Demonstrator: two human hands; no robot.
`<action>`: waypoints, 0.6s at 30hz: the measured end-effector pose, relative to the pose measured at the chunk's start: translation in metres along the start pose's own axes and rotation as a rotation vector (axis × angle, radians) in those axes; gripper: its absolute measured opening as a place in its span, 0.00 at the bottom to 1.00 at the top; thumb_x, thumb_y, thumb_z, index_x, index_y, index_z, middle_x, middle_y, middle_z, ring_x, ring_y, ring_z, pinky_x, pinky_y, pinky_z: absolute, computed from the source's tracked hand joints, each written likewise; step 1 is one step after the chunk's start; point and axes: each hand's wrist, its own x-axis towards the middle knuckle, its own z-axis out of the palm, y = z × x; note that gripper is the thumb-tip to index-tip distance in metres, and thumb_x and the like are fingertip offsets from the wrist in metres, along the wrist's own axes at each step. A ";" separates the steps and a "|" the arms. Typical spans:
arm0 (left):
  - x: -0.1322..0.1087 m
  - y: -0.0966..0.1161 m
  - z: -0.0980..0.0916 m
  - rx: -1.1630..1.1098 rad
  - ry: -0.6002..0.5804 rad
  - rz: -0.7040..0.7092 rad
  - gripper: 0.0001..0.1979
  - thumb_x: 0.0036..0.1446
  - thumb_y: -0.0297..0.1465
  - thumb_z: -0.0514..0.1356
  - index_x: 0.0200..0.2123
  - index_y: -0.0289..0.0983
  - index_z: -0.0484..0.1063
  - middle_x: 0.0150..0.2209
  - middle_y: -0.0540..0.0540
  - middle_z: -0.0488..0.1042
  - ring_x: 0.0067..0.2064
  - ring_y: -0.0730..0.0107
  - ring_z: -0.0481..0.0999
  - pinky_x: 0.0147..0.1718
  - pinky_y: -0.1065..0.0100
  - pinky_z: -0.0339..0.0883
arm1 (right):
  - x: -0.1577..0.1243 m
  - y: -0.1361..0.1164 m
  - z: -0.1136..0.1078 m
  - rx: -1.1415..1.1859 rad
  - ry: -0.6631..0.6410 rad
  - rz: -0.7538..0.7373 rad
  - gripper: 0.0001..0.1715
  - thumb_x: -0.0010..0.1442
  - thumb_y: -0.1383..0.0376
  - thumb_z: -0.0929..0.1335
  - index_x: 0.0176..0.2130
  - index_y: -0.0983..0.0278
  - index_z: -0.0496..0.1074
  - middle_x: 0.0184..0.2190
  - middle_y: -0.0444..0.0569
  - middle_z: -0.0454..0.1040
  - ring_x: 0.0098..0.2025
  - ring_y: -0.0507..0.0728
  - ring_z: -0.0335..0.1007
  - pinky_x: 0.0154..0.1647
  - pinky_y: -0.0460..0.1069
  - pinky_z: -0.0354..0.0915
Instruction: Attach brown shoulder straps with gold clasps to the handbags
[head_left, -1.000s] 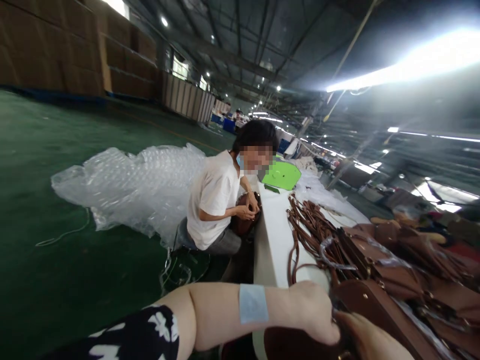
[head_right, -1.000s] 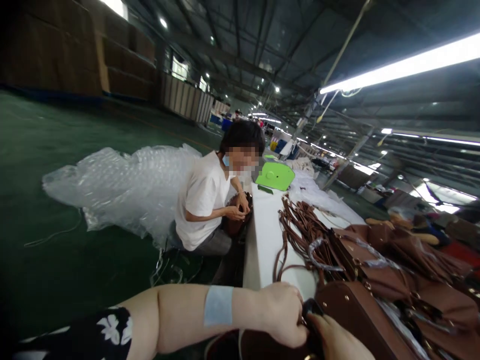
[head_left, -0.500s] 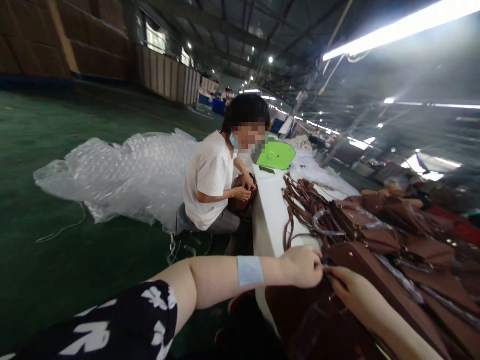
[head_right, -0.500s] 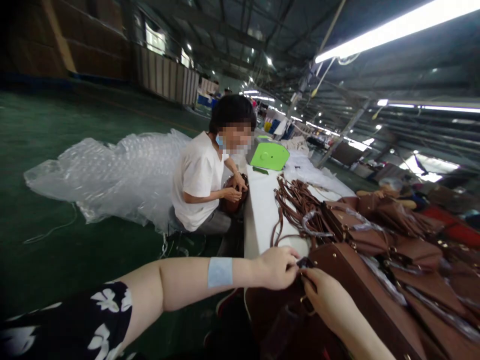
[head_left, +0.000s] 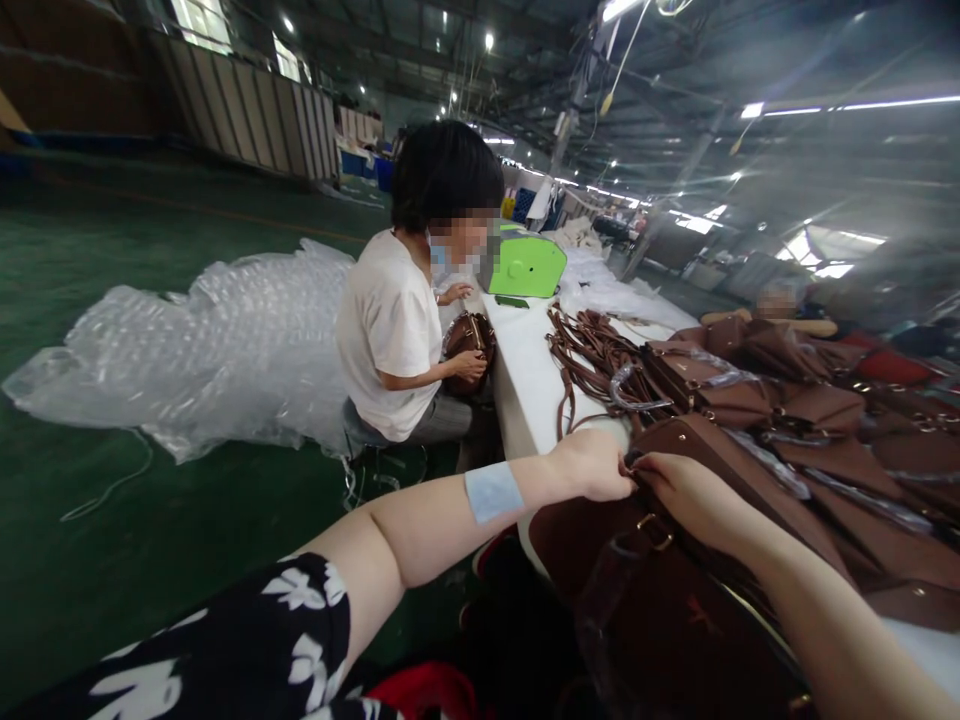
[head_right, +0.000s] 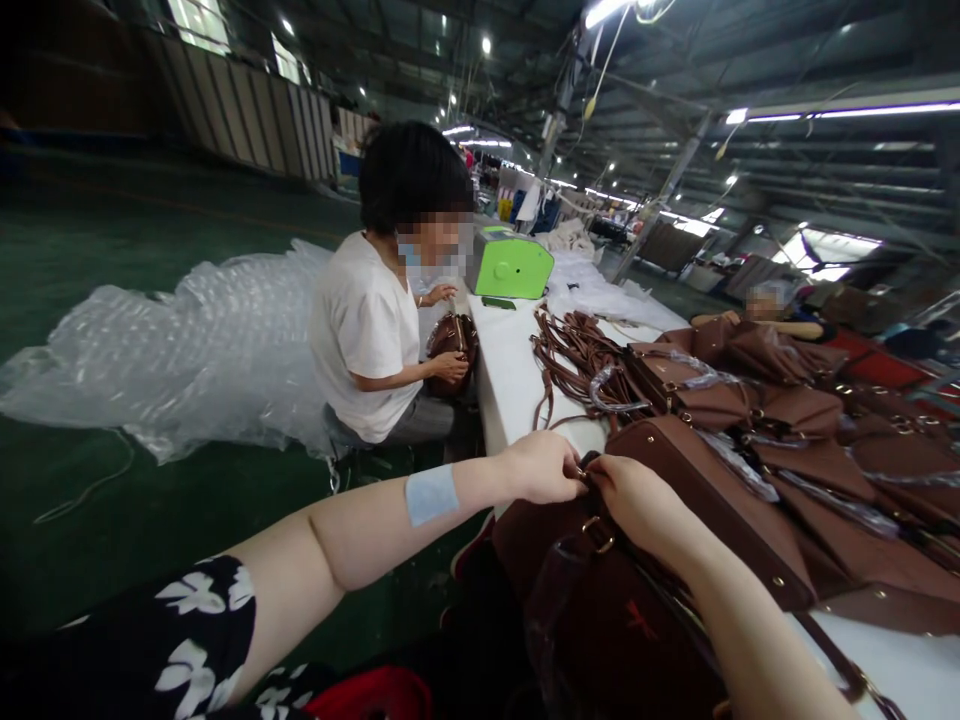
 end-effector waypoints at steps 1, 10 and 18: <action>0.003 0.001 -0.001 -0.013 -0.024 -0.010 0.12 0.52 0.39 0.62 0.32 0.38 0.81 0.32 0.44 0.79 0.36 0.62 0.77 0.36 0.67 0.70 | 0.000 0.000 -0.001 -0.003 0.007 0.006 0.18 0.62 0.67 0.59 0.41 0.64 0.76 0.42 0.54 0.79 0.45 0.60 0.75 0.49 0.52 0.64; 0.008 -0.022 0.006 -0.422 0.041 -0.001 0.07 0.49 0.30 0.64 0.32 0.34 0.79 0.38 0.46 0.79 0.39 0.68 0.76 0.42 0.70 0.68 | -0.005 -0.005 -0.001 -0.034 0.120 0.007 0.16 0.61 0.65 0.61 0.41 0.62 0.76 0.42 0.53 0.77 0.45 0.60 0.73 0.50 0.53 0.64; 0.002 -0.037 -0.005 -0.904 0.125 0.012 0.08 0.50 0.30 0.65 0.32 0.31 0.77 0.46 0.42 0.76 0.37 0.75 0.74 0.40 0.71 0.69 | -0.009 -0.024 0.010 0.573 0.182 0.099 0.21 0.59 0.50 0.66 0.41 0.63 0.77 0.36 0.50 0.79 0.39 0.59 0.74 0.42 0.51 0.67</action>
